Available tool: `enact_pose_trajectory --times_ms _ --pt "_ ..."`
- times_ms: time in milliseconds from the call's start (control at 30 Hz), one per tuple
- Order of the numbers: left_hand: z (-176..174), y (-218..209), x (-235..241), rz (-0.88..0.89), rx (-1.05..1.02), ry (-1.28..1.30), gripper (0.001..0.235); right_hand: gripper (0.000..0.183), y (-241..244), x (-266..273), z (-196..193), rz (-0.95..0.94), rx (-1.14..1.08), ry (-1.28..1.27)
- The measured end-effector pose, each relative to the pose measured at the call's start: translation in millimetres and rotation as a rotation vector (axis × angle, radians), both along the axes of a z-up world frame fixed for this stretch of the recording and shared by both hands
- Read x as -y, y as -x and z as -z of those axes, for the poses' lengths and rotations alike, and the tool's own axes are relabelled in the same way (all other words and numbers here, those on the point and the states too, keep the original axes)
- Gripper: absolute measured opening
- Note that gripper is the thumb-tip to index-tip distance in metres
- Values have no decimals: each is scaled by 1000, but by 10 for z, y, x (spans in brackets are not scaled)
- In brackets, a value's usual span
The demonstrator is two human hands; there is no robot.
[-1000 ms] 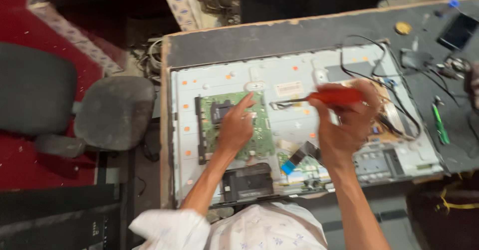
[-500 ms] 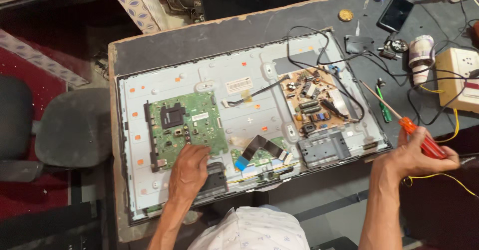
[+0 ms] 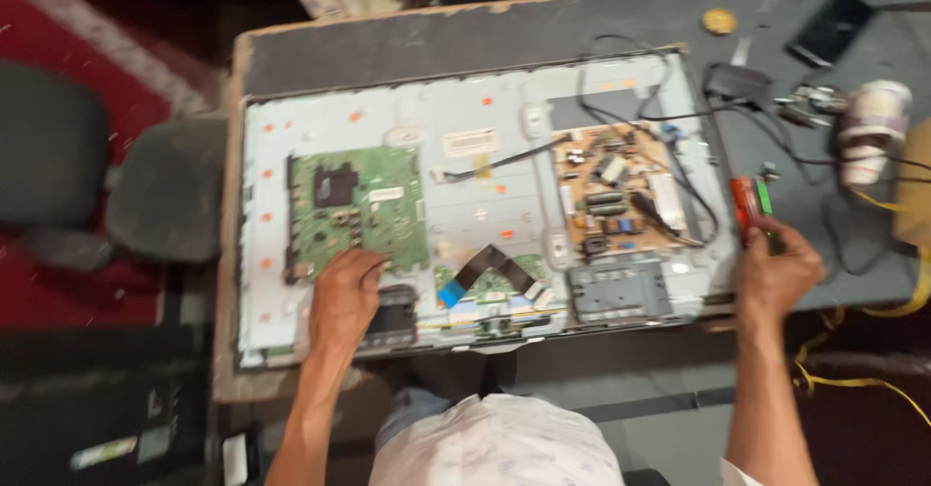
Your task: The person uses a red-handled screwdriver to loosen screws on a green circuit board inside a disassembled television chassis. They then connect a ribbon cable to the board and adjust the position of the chassis on the workbench.
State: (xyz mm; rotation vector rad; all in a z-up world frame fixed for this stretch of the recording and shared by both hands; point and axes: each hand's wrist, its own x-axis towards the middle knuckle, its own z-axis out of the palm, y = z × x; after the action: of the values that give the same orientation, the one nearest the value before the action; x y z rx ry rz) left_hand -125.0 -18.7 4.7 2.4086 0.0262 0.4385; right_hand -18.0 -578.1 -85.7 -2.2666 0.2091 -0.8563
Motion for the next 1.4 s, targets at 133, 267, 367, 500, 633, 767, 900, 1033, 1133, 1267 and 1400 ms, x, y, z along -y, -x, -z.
enact_pose_trajectory --times_ms 133,267,367,500,633,767,900,1033,1133,1267,1400 --pt "29 10 -89 -14 67 -18 19 26 -81 -377 -425 -32 77 183" --pt "-26 94 -150 -93 30 6 24 45 146 -1611 -665 -406 -82 -503" --pt "-54 111 -159 -128 -17 57 22 35 539 -2826 -718 -683 -322 -286" --pt "-23 67 -154 23 58 -25 21 20 737 -3831 -921 -846 -304 -43" --pt "10 36 -148 60 37 2 19 20 819 -4142 -1094 -788 -370 83" --pt "6 60 -191 104 52 6 17 13 894 -4302 -1052 -657 -371 123" --pt "-7 37 -231 95 49 23 10 16 933 -4390 -1001 -552 -422 164" --pt "-1 19 -303 127 81 41 9 14 938 -4462 -973 -460 -493 120" --pt "-2 20 -349 170 130 57 12 14 933 -4504 -964 -404 -534 104" --pt "-4 23 -415 240 177 51 12 13 995 -4533 -973 -412 -385 110" --pt "28 38 -454 266 171 23 11 7 1024 -4551 -987 -433 -275 173"
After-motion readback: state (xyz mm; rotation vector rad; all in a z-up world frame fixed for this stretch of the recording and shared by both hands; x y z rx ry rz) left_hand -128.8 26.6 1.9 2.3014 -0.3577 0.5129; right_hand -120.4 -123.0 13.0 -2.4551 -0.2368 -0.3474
